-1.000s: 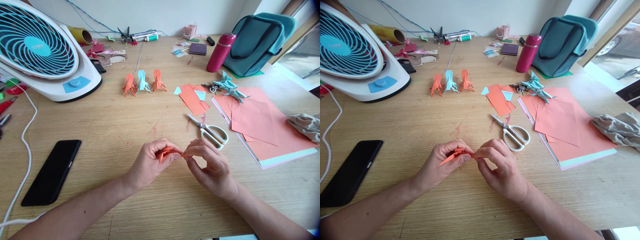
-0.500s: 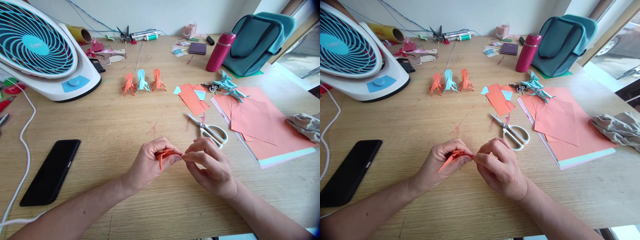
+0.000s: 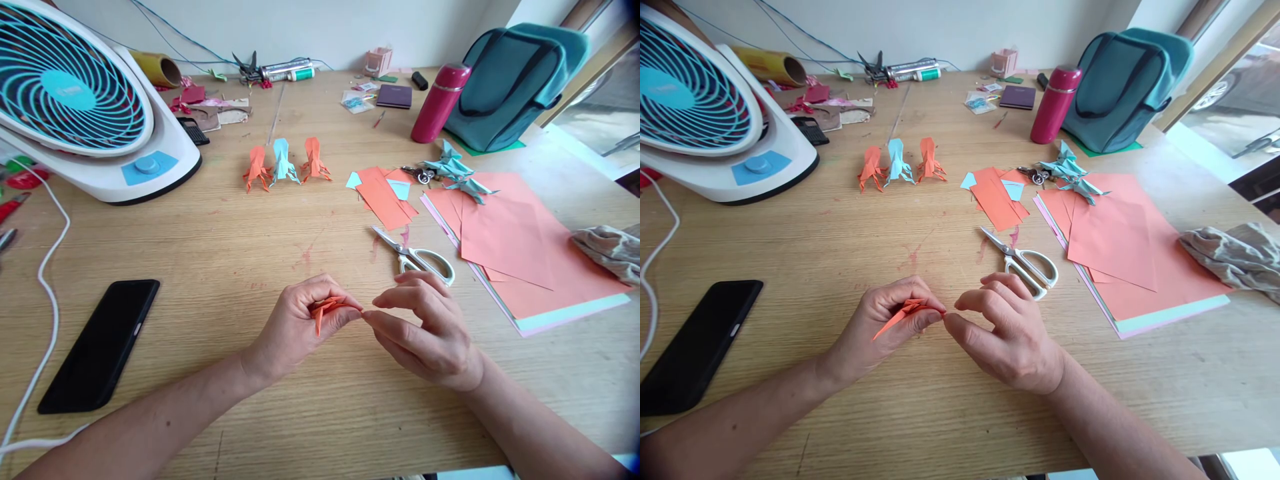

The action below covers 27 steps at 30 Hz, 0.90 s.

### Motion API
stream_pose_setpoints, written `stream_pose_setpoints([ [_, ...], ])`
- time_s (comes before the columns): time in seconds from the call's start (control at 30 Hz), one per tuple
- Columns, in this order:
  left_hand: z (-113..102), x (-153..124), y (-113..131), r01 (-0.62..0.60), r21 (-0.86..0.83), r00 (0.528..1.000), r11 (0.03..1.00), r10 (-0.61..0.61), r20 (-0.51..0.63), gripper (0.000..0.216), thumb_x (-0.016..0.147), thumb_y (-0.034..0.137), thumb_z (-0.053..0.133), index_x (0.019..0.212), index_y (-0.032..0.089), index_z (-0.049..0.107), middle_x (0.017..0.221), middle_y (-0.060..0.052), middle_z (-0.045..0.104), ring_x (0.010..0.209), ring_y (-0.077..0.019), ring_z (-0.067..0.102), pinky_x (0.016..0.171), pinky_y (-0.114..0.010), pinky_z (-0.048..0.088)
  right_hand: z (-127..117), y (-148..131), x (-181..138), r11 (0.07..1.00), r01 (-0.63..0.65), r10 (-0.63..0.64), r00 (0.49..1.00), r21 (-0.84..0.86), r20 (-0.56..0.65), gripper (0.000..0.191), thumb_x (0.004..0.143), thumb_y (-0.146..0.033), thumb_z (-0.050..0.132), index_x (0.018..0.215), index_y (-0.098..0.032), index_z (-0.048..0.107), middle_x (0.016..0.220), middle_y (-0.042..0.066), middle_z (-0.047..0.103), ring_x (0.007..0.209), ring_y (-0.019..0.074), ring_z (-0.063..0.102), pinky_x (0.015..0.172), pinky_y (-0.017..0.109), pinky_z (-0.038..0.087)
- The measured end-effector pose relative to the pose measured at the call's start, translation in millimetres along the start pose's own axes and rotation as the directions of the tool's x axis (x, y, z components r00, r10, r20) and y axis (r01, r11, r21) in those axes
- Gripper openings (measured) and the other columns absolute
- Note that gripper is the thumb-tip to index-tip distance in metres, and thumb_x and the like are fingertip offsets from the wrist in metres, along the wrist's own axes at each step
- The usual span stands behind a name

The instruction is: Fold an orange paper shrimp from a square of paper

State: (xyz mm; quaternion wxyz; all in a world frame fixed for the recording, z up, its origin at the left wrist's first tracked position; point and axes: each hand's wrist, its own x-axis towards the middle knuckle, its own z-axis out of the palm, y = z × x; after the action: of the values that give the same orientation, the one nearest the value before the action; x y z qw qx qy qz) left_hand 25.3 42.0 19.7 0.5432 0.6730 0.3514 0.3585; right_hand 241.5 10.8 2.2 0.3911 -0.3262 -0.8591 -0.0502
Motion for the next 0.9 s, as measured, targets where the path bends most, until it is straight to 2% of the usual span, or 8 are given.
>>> stream_pose_setpoints([
  [0.17, -0.1, 0.3, 1.8, 0.108, -0.060, 0.994, 0.992, -0.106, 0.025, 0.011, 0.087, 0.023, 0.072, 0.080, 0.016, 0.074, 0.075, -0.001, 0.063, 0.064, -0.0093, 0.055, 0.057, -0.020, 0.048, 1.1, 0.0, 0.5, 1.000, -0.012, 0.012, 1.000, 0.007, 0.000, 0.024, 0.086, -0.006, 0.062, 0.101, -0.024, 0.068, 0.095, 0.005, 0.070, 0.080, 0.0187, 0.063, 0.082, 0.045, 0.054],
  [0.3, 1.6, 1.6, 3.0, 0.250, -0.171, 0.968, 0.953, -0.241, 0.072, 0.019, 0.083, 0.032, 0.076, 0.075, 0.015, 0.073, 0.069, 0.000, 0.060, 0.060, -0.0094, 0.054, 0.054, -0.020, 0.051, 2.0, -0.1, 0.3, 0.999, -0.014, 0.014, 1.000, 0.039, -0.005, 0.023, 0.088, -0.007, 0.060, 0.100, -0.026, 0.067, 0.096, 0.004, 0.070, 0.082, 0.0185, 0.064, 0.085, 0.045, 0.055],
  [0.4, 2.8, 1.7, 2.6, 0.305, -0.235, 0.952, 0.923, -0.294, 0.082, 0.023, 0.081, 0.037, 0.079, 0.073, 0.016, 0.074, 0.066, 0.001, 0.059, 0.058, -0.0092, 0.052, 0.053, -0.021, 0.051, 1.5, 0.2, 0.3, 1.000, 0.001, -0.001, 1.000, 0.029, 0.000, 0.022, 0.088, -0.008, 0.061, 0.100, -0.026, 0.067, 0.095, 0.004, 0.071, 0.081, 0.0180, 0.064, 0.085, 0.045, 0.055],
  [0.6, 3.2, -0.4, 0.7, 0.340, -0.292, 0.940, 0.894, -0.329, 0.088, 0.020, 0.081, 0.034, 0.078, 0.074, 0.016, 0.075, 0.063, 0.002, 0.058, 0.059, -0.0079, 0.050, 0.053, -0.018, 0.049, 0.2, 0.5, 1.8, 1.000, 0.023, -0.023, 1.000, -0.013, 0.001, 0.021, 0.086, -0.005, 0.063, 0.097, -0.022, 0.065, 0.094, 0.006, 0.069, 0.079, 0.0178, 0.063, 0.082, 0.045, 0.055],
  [0.77, 3.6, -0.4, -1.4, 0.332, -0.263, 0.943, 0.906, -0.329, 0.055, 0.021, 0.083, 0.034, 0.078, 0.074, 0.015, 0.074, 0.066, 0.002, 0.059, 0.060, -0.0077, 0.052, 0.055, -0.017, 0.049, -0.6, 0.0, 3.3, 0.998, 0.052, -0.052, 0.999, -0.031, -0.011, 0.018, 0.085, -0.006, 0.066, 0.097, -0.019, 0.068, 0.093, 0.008, 0.069, 0.078, 0.0190, 0.063, 0.080, 0.046, 0.055],
  [0.9, 2.8, 0.2, -2.5, 0.336, -0.263, 0.942, 0.904, -0.330, 0.065, 0.022, 0.082, 0.035, 0.078, 0.074, 0.015, 0.074, 0.066, 0.002, 0.060, 0.059, -0.0080, 0.052, 0.055, -0.018, 0.050, -3.3, 0.5, 3.3, 0.996, 0.079, -0.078, 0.997, -0.050, 0.018, 0.019, 0.086, -0.007, 0.067, 0.100, -0.019, 0.069, 0.091, 0.005, 0.071, 0.076, 0.0175, 0.063, 0.084, 0.045, 0.054],
])
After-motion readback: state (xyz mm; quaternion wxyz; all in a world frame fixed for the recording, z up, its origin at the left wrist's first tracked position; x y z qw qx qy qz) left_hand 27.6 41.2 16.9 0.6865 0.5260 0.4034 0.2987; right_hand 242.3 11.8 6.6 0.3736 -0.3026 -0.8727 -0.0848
